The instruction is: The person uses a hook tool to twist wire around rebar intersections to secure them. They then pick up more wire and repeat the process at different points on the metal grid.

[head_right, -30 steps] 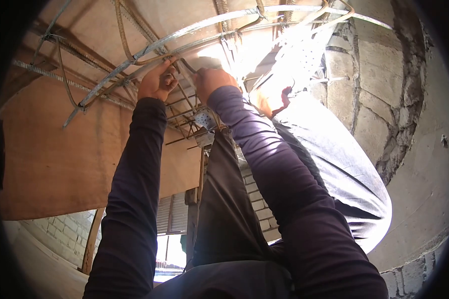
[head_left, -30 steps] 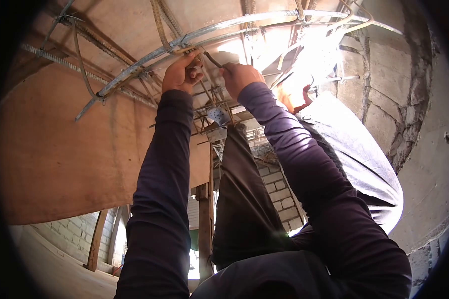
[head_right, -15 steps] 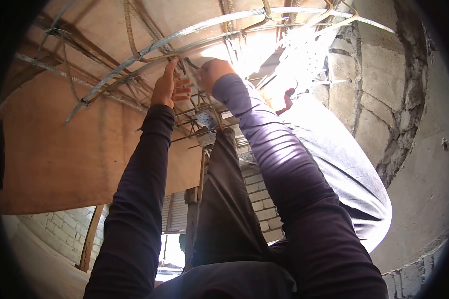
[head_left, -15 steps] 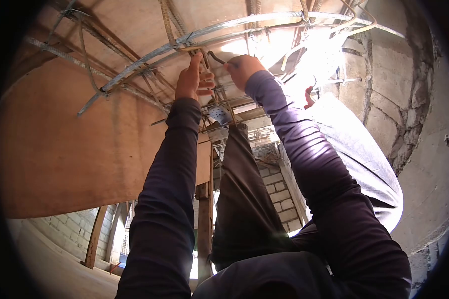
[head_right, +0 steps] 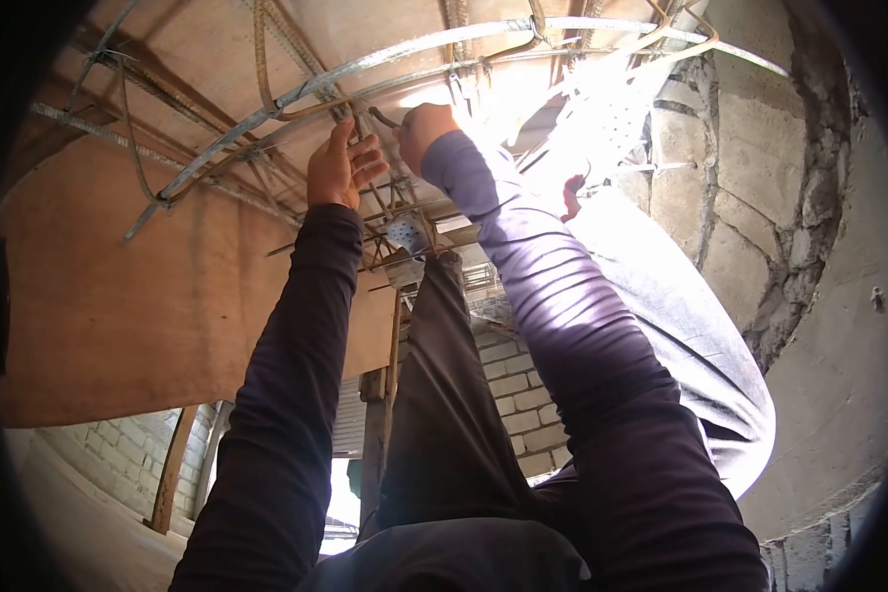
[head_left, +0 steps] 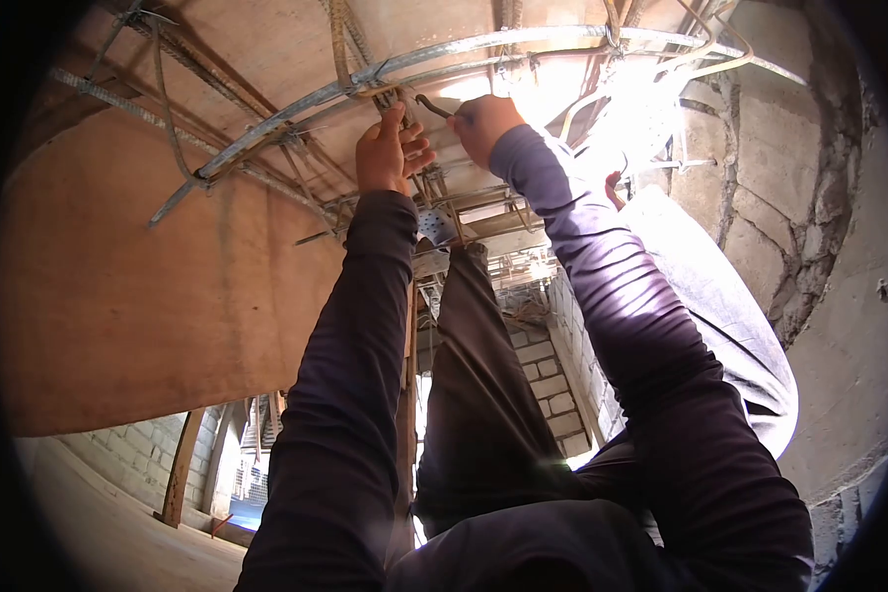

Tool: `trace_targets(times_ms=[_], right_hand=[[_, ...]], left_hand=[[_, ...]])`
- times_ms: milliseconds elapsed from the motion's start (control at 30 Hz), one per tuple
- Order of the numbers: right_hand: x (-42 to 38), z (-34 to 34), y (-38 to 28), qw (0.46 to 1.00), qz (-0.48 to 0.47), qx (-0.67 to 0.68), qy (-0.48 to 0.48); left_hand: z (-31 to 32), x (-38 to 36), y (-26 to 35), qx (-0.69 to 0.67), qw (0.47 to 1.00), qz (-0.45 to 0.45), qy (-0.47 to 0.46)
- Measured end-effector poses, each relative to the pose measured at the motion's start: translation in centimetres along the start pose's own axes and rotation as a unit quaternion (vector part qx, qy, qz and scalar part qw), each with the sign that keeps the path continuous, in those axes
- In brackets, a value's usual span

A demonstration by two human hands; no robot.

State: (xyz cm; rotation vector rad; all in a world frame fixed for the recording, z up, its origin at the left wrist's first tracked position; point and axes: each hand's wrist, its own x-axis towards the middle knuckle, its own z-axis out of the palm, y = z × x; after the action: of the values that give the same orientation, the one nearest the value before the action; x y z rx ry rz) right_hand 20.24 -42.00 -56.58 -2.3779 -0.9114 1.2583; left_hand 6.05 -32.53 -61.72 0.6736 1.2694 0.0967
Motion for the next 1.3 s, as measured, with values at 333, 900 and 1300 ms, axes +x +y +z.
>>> trace_targets(times_ms=[333,900,1300], right_hand=[[0.9,-1.0,-1.5,0.994,0.079,0.033,-0.069],[-2.8,3.5,0.7,0.658,0.194,0.715,-0.138],[-1.9,-1.3,-0.7,0.830,0.154,0.509,-0.166]], left_hand=[[-0.8,0.3,0.5,0.014,1.000,-0.002,-0.018],[-0.3,0.6,-0.5,0.171,0.985,0.017,0.036],[-4.9,2.6,4.9,0.254,0.944,0.177,0.116]])
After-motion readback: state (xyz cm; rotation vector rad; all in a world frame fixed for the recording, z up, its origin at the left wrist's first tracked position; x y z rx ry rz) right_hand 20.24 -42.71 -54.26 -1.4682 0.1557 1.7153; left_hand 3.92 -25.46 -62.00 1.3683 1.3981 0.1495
